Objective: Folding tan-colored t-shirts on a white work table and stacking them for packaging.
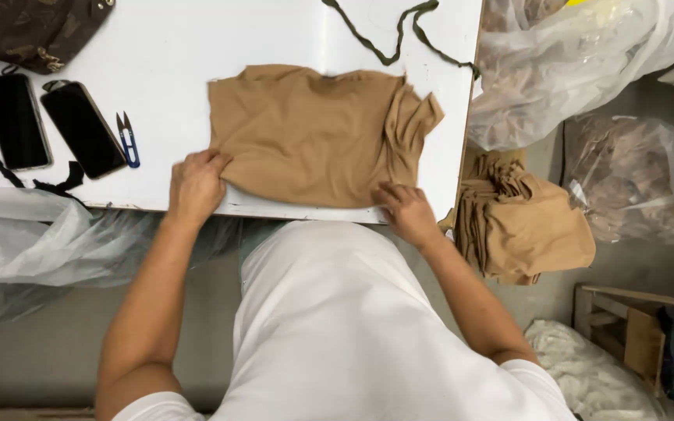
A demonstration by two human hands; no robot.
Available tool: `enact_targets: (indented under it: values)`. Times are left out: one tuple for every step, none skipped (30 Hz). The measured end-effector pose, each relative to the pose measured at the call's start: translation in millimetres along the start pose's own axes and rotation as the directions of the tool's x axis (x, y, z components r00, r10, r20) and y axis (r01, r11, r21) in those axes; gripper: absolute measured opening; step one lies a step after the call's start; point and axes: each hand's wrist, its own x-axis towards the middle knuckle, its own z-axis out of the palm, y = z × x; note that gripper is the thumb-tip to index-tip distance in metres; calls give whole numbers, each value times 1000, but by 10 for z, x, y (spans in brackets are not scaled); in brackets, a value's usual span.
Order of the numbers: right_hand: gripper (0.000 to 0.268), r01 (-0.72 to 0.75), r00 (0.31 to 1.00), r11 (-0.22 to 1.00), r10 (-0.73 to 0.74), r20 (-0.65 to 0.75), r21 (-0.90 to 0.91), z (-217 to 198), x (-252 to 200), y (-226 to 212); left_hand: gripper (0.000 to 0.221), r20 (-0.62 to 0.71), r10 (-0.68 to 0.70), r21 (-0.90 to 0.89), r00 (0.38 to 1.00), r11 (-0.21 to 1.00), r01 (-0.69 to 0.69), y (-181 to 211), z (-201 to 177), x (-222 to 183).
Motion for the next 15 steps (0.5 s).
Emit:
enact_targets:
  values:
    - [33,-29,999,997,27,23,70,78,17,-36,48,-60,-93,-100,994,991,87,-56,225,-11]
    - [37,-58,998,988,52,47,140,146,37,-68,51,-110,-188,-205,976,965,163,-110,441,-15]
    - [37,-66,997,989,62,40,135,112,197,-170,51,-114,-176,-203,978,967,151,8,298,38]
    - [39,-57,998,968,60,-6,245,71,354,-270,54,-174,-181,-297,968,947,123,132,153,83]
    - [44,-40,996,938,63,-58,344,17,511,-341,58,-240,-185,-390,953,917,80,273,17,155]
    - [44,-46,995,942,73,-70,332,-151,637,-587,58,-250,-169,-390,953,919,60,414,15,68]
    - [61,-63,998,904,48,46,422,-320,952,-711,51,-337,-107,-415,935,909,-46,493,-28,222]
    - [79,-89,987,858,9,159,506,-518,1256,-847,44,-422,-47,-429,905,890,-154,579,-90,366]
    - [79,-64,995,876,17,102,478,-553,1476,-915,44,-474,-12,-402,880,893,-204,663,-239,526]
    - [75,-63,990,880,-4,140,471,-582,1707,-980,41,-544,47,-356,838,891,-281,741,-378,679]
    - [70,-75,978,873,-30,206,481,-571,1801,-1145,40,-583,88,-322,808,888,-329,846,-451,621]
    - [70,-63,983,880,-26,180,471,-507,2027,-1025,40,-602,105,-303,791,887,-348,882,-619,756]
    - [60,-135,984,886,69,163,443,-416,2164,-967,33,-711,6,-301,703,901,-311,938,-737,763]
    - [51,-208,976,885,162,143,417,-308,2316,-909,27,-802,-90,-304,591,912,-275,978,-844,779]
    - [51,-203,977,887,159,140,415,-393,2372,-847,27,-805,-91,-304,586,912,-274,999,-789,752]
